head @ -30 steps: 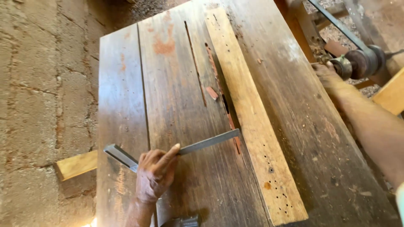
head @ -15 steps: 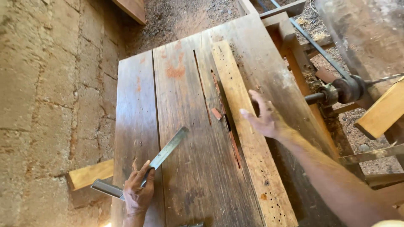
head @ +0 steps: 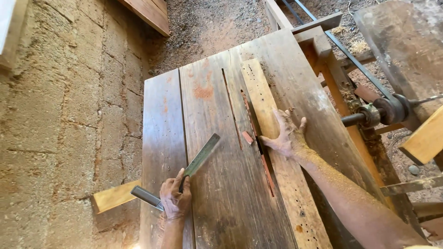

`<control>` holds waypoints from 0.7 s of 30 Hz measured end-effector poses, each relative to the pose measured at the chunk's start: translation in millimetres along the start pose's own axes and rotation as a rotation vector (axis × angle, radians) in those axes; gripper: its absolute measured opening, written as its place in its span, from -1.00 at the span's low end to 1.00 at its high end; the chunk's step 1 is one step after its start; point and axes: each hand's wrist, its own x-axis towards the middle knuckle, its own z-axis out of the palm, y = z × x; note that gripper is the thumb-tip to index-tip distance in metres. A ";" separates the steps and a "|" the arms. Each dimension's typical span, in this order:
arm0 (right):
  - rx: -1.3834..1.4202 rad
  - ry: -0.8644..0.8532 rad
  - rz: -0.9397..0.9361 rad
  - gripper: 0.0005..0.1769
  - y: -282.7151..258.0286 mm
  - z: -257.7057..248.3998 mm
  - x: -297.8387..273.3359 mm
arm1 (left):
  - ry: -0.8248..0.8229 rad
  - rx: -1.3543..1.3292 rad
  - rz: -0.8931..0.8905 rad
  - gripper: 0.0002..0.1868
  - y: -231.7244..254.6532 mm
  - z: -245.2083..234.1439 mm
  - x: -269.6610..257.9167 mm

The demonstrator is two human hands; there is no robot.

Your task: The person uses a metal square to align a wooden plank on a table saw and then pushes the plank through the blade to cut it. The person repeats this process multiple times, adjusting the plank and square between cuts.

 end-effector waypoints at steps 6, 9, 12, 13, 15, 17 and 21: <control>-0.011 0.023 -0.005 0.39 4.8 8.6 1.5 | 0.014 0.035 -0.054 -0.61 3.0 7.5 2.9; 0.008 0.085 -0.050 0.36 9.3 13.1 2.6 | -0.017 0.066 -0.088 -0.60 2.8 9.1 4.9; 0.021 0.092 -0.053 0.35 3.3 6.4 0.6 | -0.061 0.085 -0.134 -0.60 2.4 9.3 4.8; 0.030 0.070 -0.043 0.36 -0.2 2.0 0.7 | -0.064 0.086 -0.149 -0.60 2.4 9.8 6.0; 0.025 0.025 -0.015 0.36 -2.4 -3.8 7.5 | -0.070 0.089 -0.153 -0.60 0.2 10.7 7.7; 0.019 -0.021 0.005 0.35 -2.0 -6.0 20.4 | -0.072 0.095 -0.161 -0.60 -5.5 14.1 13.1; 0.010 -0.050 -0.040 0.37 1.4 1.5 41.7 | -0.112 0.091 -0.097 -0.72 -26.6 39.8 55.4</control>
